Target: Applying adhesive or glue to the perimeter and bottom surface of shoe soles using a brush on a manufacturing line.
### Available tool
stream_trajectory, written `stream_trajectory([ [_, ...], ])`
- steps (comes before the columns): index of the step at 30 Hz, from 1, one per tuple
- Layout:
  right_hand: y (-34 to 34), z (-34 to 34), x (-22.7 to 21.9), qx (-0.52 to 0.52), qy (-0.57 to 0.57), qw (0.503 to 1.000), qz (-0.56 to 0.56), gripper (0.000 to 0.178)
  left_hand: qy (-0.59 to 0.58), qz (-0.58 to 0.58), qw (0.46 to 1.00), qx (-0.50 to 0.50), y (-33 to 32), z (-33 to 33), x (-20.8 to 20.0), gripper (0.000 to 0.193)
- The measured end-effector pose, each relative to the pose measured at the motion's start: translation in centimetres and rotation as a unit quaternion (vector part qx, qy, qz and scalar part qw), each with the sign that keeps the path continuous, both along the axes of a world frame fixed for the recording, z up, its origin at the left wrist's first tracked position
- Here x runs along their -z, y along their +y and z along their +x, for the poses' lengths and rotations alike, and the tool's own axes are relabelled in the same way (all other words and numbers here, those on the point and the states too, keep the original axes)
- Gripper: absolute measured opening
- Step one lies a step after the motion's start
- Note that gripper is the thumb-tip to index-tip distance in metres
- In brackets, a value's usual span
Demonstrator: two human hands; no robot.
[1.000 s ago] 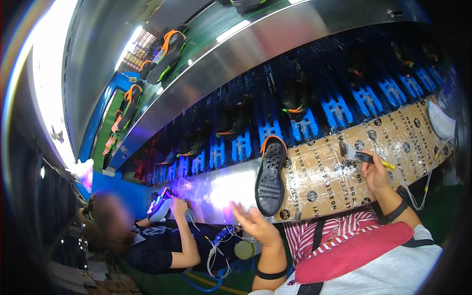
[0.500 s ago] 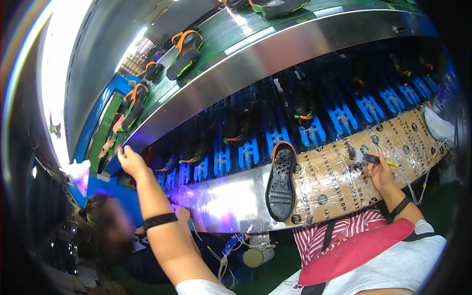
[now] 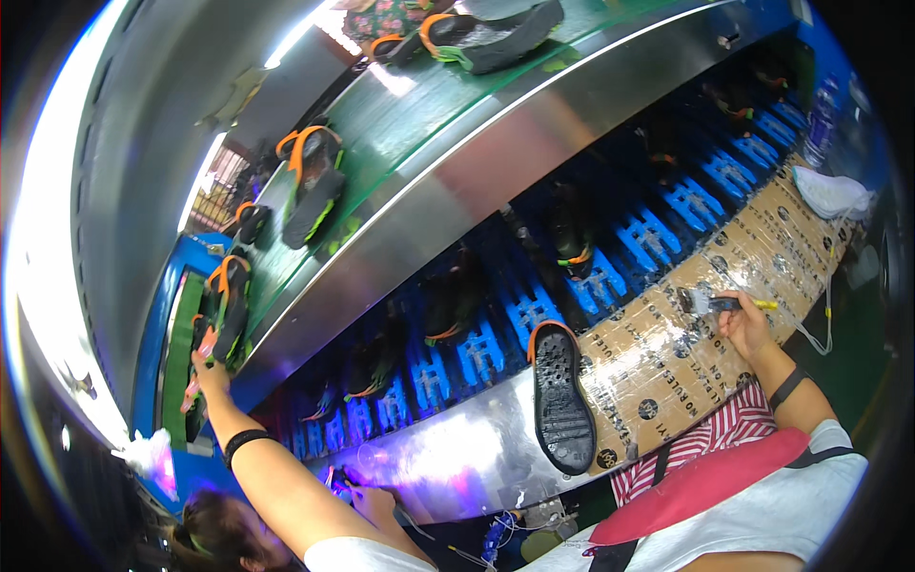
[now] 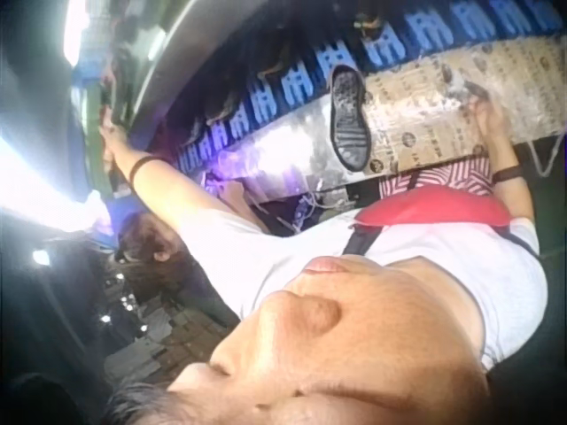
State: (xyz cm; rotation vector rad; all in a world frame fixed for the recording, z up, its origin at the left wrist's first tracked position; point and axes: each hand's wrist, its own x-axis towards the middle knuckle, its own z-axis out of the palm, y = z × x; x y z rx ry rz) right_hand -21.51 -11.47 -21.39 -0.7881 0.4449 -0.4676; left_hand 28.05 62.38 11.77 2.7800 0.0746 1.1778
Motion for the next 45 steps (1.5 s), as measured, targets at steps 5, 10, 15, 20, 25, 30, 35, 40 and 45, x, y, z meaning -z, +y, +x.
stream_trajectory([
  [5, -0.8, 0.4, 1.1, -0.037, -0.057, 0.998, 0.016, 0.039, -0.086, 0.043, 0.995, 0.001, 6.7, 1.4, -2.0, 0.045],
  [10, -0.3, 0.8, 0.1, -0.001, -0.04, 0.999, 0.009, 0.041, -0.002, -0.524, 0.822, 0.225, -5.5, -2.6, 0.2, 0.032],
  [15, -0.9, 1.2, -0.3, -0.049, -0.069, 0.996, 0.038, 0.041, -0.035, -0.623, 0.712, 0.322, -8.3, -13.2, -3.2, 0.035],
  [20, -1.6, 0.8, 0.6, -0.063, -0.08, 0.992, 0.074, 0.044, -0.076, -0.657, 0.678, 0.321, -13.9, -20.9, -3.2, 0.045],
  [25, -1.8, 0.8, 0.6, -0.084, -0.1, 0.986, 0.104, 0.045, 0.013, -0.626, 0.622, 0.47, -13.9, -26.5, -2.3, 0.047],
  [30, -2.0, 0.7, 0.6, -0.091, -0.114, 0.983, 0.115, 0.043, 0.038, -0.581, 0.595, 0.554, -26.5, -39.6, 3.0, 0.064],
  [35, -1.9, 0.5, 0.1, -0.077, -0.12, 0.984, 0.111, 0.043, 0.103, -0.663, 0.555, 0.492, -35.8, -48.5, 13.4, 0.064],
  [40, -2.0, 0.7, 0.2, -0.051, -0.136, 0.984, 0.108, 0.042, 0.333, -0.682, 0.539, 0.366, -43.2, -52.8, 23.1, 0.016],
  [45, -1.8, 0.5, 0.2, -0.063, -0.15, 0.98, 0.111, 0.038, 0.437, -0.69, 0.509, 0.273, -42.7, -54.4, 27.5, 0.01],
])
